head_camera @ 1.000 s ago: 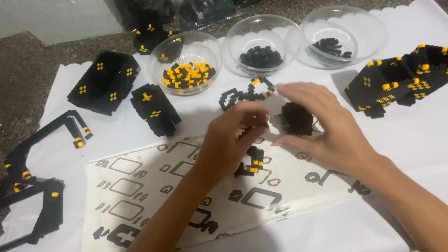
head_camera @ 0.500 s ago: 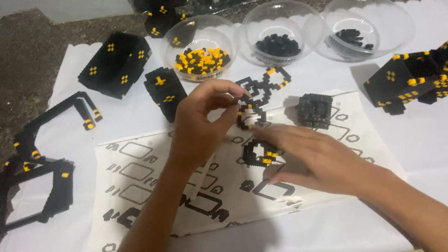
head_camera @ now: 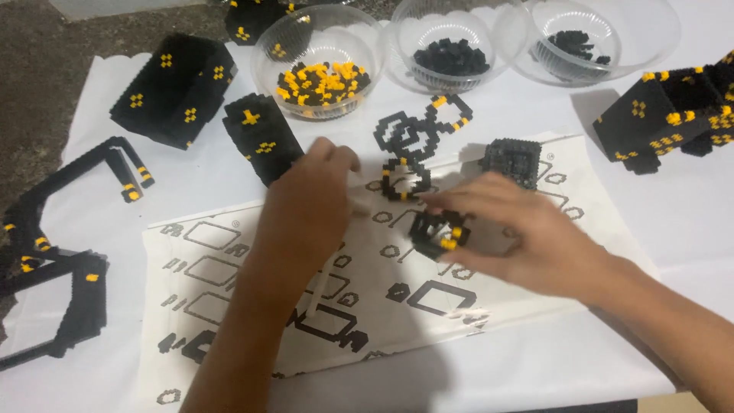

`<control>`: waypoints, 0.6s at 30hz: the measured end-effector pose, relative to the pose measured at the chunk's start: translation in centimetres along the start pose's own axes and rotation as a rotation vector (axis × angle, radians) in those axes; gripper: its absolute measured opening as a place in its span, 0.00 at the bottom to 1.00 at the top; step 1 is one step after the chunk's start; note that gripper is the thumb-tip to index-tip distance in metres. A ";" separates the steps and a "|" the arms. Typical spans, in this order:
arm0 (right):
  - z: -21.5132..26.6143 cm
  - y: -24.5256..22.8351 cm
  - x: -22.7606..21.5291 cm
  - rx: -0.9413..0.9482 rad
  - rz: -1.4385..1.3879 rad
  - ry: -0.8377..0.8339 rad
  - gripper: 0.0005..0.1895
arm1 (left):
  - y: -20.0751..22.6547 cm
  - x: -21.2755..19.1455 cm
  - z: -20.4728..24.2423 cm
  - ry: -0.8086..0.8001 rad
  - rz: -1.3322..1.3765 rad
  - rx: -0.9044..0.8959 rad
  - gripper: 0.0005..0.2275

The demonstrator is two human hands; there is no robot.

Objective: Assembling a complex structure using small black and yellow interlocking plastic blocks while following a printed guide.

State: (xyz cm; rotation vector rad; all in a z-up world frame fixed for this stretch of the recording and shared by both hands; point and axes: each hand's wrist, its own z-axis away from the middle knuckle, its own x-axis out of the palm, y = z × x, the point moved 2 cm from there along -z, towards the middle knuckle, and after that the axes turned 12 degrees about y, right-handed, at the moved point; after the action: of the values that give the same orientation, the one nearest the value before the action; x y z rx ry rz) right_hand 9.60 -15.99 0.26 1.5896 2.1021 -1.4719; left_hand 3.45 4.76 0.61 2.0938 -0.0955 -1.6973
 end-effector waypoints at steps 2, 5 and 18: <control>-0.1 0.0 -0.7 0.020 -0.063 0.063 0.22 | -1.0 0.8 0.0 0.022 -0.049 0.014 0.12; -0.3 -0.6 -1.7 0.040 -0.081 0.201 0.14 | -1.2 1.0 0.0 0.028 -0.117 0.014 0.09; -0.1 -0.2 -2.6 0.028 0.187 0.466 0.14 | -0.2 3.7 0.5 0.366 -0.032 0.355 0.20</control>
State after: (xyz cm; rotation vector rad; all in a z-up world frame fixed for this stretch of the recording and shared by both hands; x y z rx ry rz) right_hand 10.61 -17.60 2.00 2.2470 2.0695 -1.1593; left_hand 3.85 3.57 -2.94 2.6464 -0.2673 -1.3607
